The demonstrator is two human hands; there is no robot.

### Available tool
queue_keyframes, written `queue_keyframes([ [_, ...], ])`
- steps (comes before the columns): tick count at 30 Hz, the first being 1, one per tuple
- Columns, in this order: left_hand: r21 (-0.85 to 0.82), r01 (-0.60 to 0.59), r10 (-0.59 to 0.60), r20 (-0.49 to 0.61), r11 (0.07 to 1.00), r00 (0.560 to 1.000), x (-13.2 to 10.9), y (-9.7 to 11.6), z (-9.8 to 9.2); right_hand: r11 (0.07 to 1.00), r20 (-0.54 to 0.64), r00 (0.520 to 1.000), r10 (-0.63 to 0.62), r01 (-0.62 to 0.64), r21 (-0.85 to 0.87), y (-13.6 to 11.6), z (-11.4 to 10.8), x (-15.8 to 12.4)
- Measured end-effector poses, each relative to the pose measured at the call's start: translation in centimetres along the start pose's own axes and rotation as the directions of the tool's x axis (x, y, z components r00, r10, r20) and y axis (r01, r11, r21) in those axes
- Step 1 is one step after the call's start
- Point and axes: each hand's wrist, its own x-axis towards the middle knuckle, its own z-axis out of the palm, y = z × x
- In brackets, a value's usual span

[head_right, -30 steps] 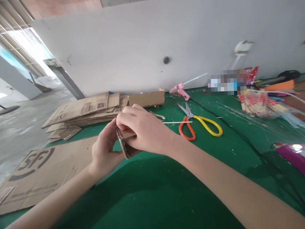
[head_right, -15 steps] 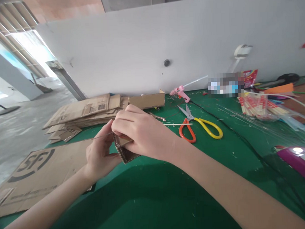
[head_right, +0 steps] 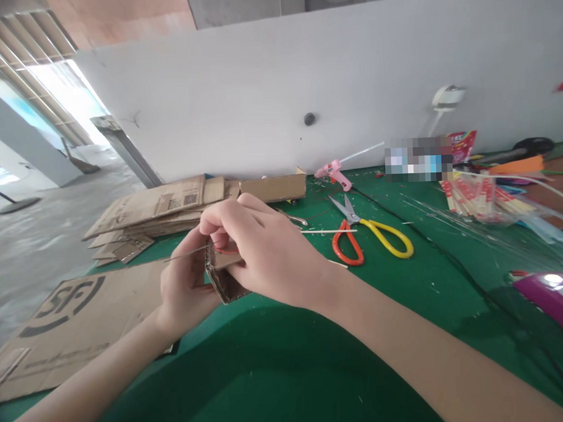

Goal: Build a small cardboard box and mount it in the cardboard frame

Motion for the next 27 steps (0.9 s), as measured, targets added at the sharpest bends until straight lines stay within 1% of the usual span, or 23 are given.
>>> queue_keyframes([
  [3, -0.044, 0.012, -0.012, 0.002, 0.999, 1.000, 0.3, 0.4, 0.1, 0.998, -0.021, 0.998, 0.057, -0.057, 0.017, 0.2, 0.0, -0.1],
  [5, -0.081, 0.018, -0.017, 0.011, 0.997, 1.000, 0.6, 0.6, 0.1, 0.997, -0.047, 0.997, 0.059, -0.061, -0.046, 0.6, 0.0, -0.2],
  [9, -0.139, 0.109, -0.105, 0.031, 0.984, 0.994, 0.9, 0.6, 0.3, 0.979, -0.062, 0.997, -0.045, 0.032, -0.201, 1.4, 0.0, -0.3],
  [12, -0.175, 0.159, -0.154, 0.041, 0.972, 0.987, 0.8, 0.6, 0.6, 0.970, -0.073, 0.992, -0.101, 0.082, -0.229, 1.7, 0.1, -0.4],
  [16, -0.180, 0.184, -0.179, 0.045, 0.966, 0.983, 0.6, 0.7, 1.0, 0.969, -0.029, 0.994, -0.105, 0.095, -0.228, 1.8, 0.2, -0.3],
  [21, -0.161, 0.155, -0.152, 0.032, 0.975, 0.988, 0.1, 0.5, 1.7, 0.978, 0.016, 0.997, -0.081, 0.083, -0.190, 2.4, 0.2, -0.3],
  [24, -0.148, 0.190, -0.186, 0.039, 0.971, 0.982, -0.1, 0.3, 2.2, 0.982, 0.065, 0.996, -0.062, 0.072, -0.176, 2.7, 0.0, -0.4],
  [27, -0.118, 0.225, -0.223, 0.027, 0.967, 0.974, -0.3, 0.5, 2.6, 0.981, 0.121, 0.993, -0.007, 0.030, -0.191, 2.7, -0.2, -0.4],
])
